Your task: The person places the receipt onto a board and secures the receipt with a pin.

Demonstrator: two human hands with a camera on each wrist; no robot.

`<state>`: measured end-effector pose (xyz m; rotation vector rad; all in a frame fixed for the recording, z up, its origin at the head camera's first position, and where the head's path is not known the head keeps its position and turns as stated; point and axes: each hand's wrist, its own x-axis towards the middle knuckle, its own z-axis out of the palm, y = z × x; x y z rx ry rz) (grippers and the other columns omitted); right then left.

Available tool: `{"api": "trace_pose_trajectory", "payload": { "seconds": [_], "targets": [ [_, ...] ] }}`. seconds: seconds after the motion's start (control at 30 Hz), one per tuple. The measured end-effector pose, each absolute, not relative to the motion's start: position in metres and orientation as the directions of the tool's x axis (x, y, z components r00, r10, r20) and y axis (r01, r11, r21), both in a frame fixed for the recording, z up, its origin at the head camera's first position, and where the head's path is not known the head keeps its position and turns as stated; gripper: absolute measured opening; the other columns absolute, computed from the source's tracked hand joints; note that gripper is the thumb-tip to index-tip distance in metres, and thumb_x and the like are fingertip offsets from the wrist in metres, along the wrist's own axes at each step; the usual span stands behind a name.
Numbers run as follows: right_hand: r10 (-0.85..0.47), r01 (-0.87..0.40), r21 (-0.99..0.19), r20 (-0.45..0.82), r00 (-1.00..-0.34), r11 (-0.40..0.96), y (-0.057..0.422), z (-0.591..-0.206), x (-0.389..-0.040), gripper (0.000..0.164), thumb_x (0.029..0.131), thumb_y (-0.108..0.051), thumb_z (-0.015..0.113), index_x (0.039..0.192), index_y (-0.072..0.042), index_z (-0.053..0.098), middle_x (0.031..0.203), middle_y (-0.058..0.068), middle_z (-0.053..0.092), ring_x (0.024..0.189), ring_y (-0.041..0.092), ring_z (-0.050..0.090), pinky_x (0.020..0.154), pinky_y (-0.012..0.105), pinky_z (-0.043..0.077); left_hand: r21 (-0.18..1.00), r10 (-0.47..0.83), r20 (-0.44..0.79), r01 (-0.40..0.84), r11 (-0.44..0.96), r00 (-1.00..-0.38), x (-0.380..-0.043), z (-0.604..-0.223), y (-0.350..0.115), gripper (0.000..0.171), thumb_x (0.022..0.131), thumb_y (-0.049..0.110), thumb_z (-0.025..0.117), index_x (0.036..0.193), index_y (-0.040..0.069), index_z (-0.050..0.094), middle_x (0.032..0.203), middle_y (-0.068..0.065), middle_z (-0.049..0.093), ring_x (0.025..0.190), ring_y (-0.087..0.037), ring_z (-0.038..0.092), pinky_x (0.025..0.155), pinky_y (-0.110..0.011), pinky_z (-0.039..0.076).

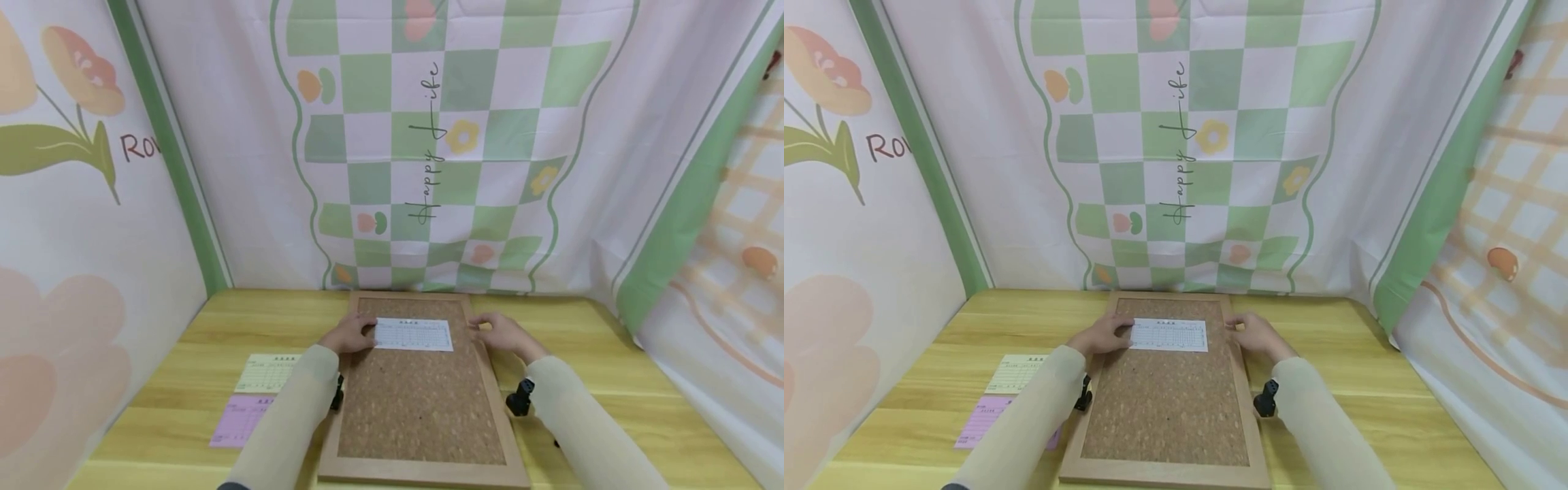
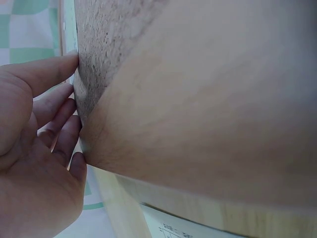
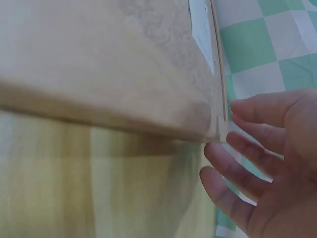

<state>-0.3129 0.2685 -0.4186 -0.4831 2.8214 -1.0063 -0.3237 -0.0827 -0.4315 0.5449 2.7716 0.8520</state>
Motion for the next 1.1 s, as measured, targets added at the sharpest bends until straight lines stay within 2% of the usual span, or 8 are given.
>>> {"api": "trace_pose_trajectory", "payload": {
  "seconds": [0.17, 0.3, 0.57, 0.83, 1.1],
  "targets": [
    [-0.437, -0.341, -0.645, 0.013, -0.899, 0.683, 0.274, -0.424, -0.311, 0.045, 0.096, -0.001, 0.057, 0.136, 0.018, 0.047, 0.138, 0.037, 0.048, 0.132, 0.055, 0.037, 0.105, 0.065, 0.033, 0.565, 0.399, -0.076, 0.290, 0.772, -0.914, -0.324, -0.431, -0.083, 0.051, 0.097, 0.015, 0.065, 0.144, 0.002, 0.052, 0.155, -0.023, 0.035, 0.146, -0.037, 0.026, 0.116, -0.049, 0.025],
    [-0.483, -0.373, -0.645, 0.006, -0.875, 0.667, 0.278, -0.428, -0.311, 0.049, 0.093, 0.003, 0.055, 0.137, 0.021, 0.042, 0.141, 0.040, 0.042, 0.132, 0.058, 0.033, 0.106, 0.067, 0.031, 0.564, 0.391, -0.081, 0.281, 0.777, -0.917, -0.323, -0.431, -0.083, 0.051, 0.097, 0.016, 0.065, 0.144, 0.002, 0.051, 0.155, -0.023, 0.035, 0.145, -0.037, 0.027, 0.116, -0.050, 0.026],
    [-0.460, -0.319, -0.664, -0.041, -0.887, 0.676, 0.280, -0.428, -0.307, 0.052, 0.092, 0.005, 0.056, 0.139, 0.019, 0.041, 0.144, 0.041, 0.034, 0.135, 0.059, 0.026, 0.108, 0.067, 0.026, 0.554, 0.387, -0.084, 0.279, 0.784, -0.918, -0.324, -0.430, -0.082, 0.051, 0.096, 0.016, 0.066, 0.143, 0.003, 0.053, 0.152, -0.022, 0.038, 0.142, -0.037, 0.031, 0.114, -0.050, 0.029],
    [-0.443, -0.284, -0.687, -0.061, -0.895, 0.669, 0.280, -0.430, -0.307, 0.053, 0.092, 0.006, 0.055, 0.142, 0.018, 0.039, 0.147, 0.040, 0.032, 0.138, 0.058, 0.023, 0.110, 0.066, 0.022, 0.549, 0.389, -0.097, 0.277, 0.789, -0.916, -0.323, -0.429, -0.081, 0.051, 0.098, 0.018, 0.063, 0.145, 0.004, 0.051, 0.154, -0.021, 0.036, 0.144, -0.037, 0.029, 0.115, -0.049, 0.028],
    [-0.438, -0.274, -0.691, -0.068, -0.896, 0.669, 0.278, -0.431, -0.305, 0.054, 0.094, 0.004, 0.051, 0.144, 0.019, 0.034, 0.147, 0.043, 0.025, 0.137, 0.060, 0.020, 0.109, 0.067, 0.023, 0.618, 0.446, -0.074, 0.309, 0.722, -0.892, -0.323, -0.426, -0.087, 0.054, 0.096, 0.014, 0.064, 0.146, -0.001, 0.048, 0.149, -0.021, 0.043, 0.138, -0.037, 0.038, 0.112, -0.050, 0.032]
  ]
}}
